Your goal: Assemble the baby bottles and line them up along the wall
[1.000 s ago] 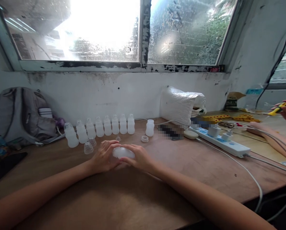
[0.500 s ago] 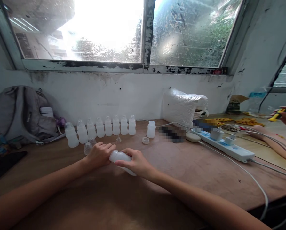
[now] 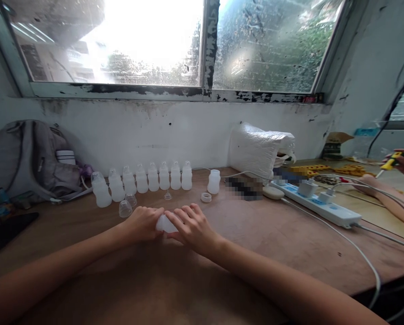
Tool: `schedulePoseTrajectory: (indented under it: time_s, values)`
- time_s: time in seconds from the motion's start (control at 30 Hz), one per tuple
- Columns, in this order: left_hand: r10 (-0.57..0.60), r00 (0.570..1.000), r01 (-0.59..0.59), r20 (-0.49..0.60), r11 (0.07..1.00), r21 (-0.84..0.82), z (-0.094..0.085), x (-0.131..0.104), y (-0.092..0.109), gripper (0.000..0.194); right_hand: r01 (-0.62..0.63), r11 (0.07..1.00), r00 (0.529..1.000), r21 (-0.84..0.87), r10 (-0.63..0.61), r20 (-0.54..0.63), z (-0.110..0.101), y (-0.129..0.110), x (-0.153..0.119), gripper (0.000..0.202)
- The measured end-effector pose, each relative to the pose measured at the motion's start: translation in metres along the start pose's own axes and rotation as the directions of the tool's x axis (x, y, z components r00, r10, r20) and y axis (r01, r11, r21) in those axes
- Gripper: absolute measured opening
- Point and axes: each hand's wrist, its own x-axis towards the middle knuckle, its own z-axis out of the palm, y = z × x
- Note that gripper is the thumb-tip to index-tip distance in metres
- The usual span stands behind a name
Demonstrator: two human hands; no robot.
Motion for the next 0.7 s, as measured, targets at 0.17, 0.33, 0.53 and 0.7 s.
schedulePoseTrajectory:
  time_s: [0.17,0.33,0.53,0.7]
  values:
    - [0.083,0.994,-0.076,-0.077,0.993,0.092,-0.002,0.001,-0.004,0.021,-0.213,0.975,0.958,-0.057,0.220,0.182,0.003,-0.001,0.003,0.041]
    - [0.142,0.986,-0.129,-0.089,0.982,0.139,0.010,-0.001,-0.004,0.013,-0.299,0.953,0.914,0.042,0.273,0.302,0.003,-0.007,0.004,0.026]
    - [0.137,0.985,-0.124,-0.108,0.985,0.117,0.012,-0.004,-0.001,0.009,-0.339,0.931,0.914,0.133,0.293,0.279,-0.001,-0.015,0.003,0.018]
    - [0.125,0.984,-0.107,-0.130,0.985,0.138,0.000,-0.006,0.000,0.006,-0.450,0.865,0.875,0.221,0.377,0.303,-0.011,-0.015,0.008,0.021]
